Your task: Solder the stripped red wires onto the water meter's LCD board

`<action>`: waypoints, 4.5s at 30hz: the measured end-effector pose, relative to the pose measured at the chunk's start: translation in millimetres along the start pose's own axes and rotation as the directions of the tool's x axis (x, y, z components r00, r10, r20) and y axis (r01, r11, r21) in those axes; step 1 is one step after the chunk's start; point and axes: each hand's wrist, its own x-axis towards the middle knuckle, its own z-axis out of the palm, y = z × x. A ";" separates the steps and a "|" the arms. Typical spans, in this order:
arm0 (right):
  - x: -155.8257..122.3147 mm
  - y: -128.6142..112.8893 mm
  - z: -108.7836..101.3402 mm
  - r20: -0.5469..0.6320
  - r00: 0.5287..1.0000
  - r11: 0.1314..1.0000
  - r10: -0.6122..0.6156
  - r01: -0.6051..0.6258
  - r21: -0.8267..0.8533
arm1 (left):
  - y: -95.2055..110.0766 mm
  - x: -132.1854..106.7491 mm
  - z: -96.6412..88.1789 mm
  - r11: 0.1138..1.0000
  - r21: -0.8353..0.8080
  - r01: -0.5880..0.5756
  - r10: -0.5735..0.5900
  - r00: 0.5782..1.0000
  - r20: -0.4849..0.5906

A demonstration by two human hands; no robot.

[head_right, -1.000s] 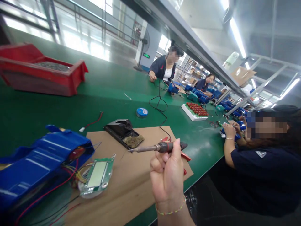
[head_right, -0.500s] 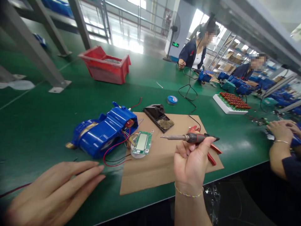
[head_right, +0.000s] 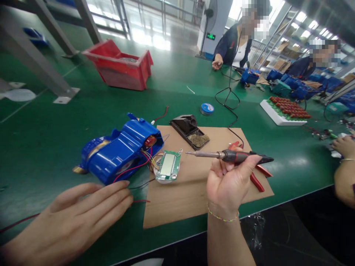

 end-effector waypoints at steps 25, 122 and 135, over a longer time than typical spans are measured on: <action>8.0 3.6 31.2 -0.015 0.995 0.993 0.098 -0.097 0.067 | 12.6 31.7 18.4 0.842 -0.438 0.315 -0.393 0.914 -0.097; 10.9 82.5 54.5 0.125 0.703 0.680 0.700 -0.710 0.183 | 12.7 19.0 45.0 0.484 -0.733 0.478 -0.328 0.876 0.354; 19.3 87.4 57.2 0.207 0.723 0.706 0.659 -0.689 0.164 | 13.8 28.3 45.0 0.299 -0.812 0.501 -0.306 0.856 0.416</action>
